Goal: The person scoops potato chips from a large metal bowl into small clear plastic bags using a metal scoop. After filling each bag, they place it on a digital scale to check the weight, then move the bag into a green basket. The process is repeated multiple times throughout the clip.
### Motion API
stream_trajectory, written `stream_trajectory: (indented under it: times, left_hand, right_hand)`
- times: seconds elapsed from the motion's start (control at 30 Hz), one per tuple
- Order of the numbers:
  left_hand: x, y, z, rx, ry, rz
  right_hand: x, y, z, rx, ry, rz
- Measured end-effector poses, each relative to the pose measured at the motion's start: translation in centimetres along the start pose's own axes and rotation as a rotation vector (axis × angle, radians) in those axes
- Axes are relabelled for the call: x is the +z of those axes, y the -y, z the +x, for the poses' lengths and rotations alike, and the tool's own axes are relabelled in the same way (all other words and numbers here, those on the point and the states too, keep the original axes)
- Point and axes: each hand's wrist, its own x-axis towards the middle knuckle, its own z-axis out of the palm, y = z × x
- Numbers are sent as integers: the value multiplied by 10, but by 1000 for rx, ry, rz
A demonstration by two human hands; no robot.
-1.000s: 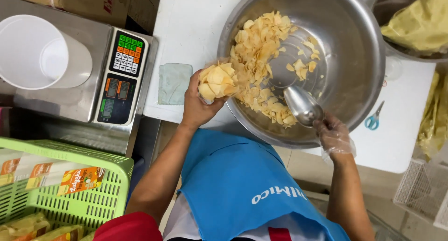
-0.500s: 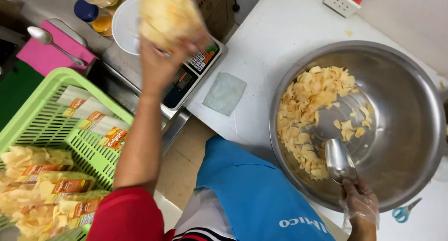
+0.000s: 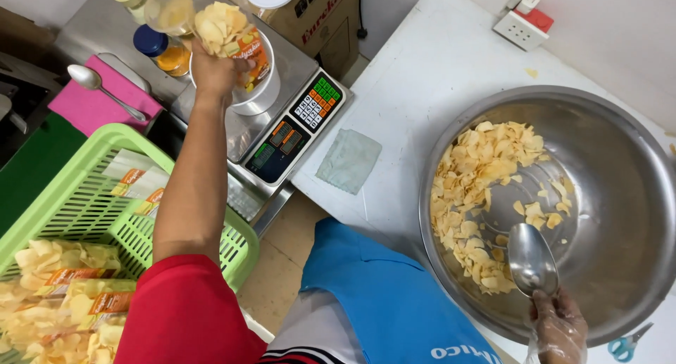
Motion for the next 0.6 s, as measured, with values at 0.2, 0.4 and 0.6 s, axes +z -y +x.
stream_trajectory:
  times: [0.2, 0.4, 0.6]
  left_hand:
    - [-23, 3, -7, 300, 242, -337]
    - [-67, 15, -2, 669, 300, -282]
    - [-85, -11, -27, 770, 285, -195]
  right_hand:
    - [10, -16, -8, -29, -153, 210]
    - [9, -20, 2, -66, -89, 189]
    - [25, 30, -18, -36, -64, -78]
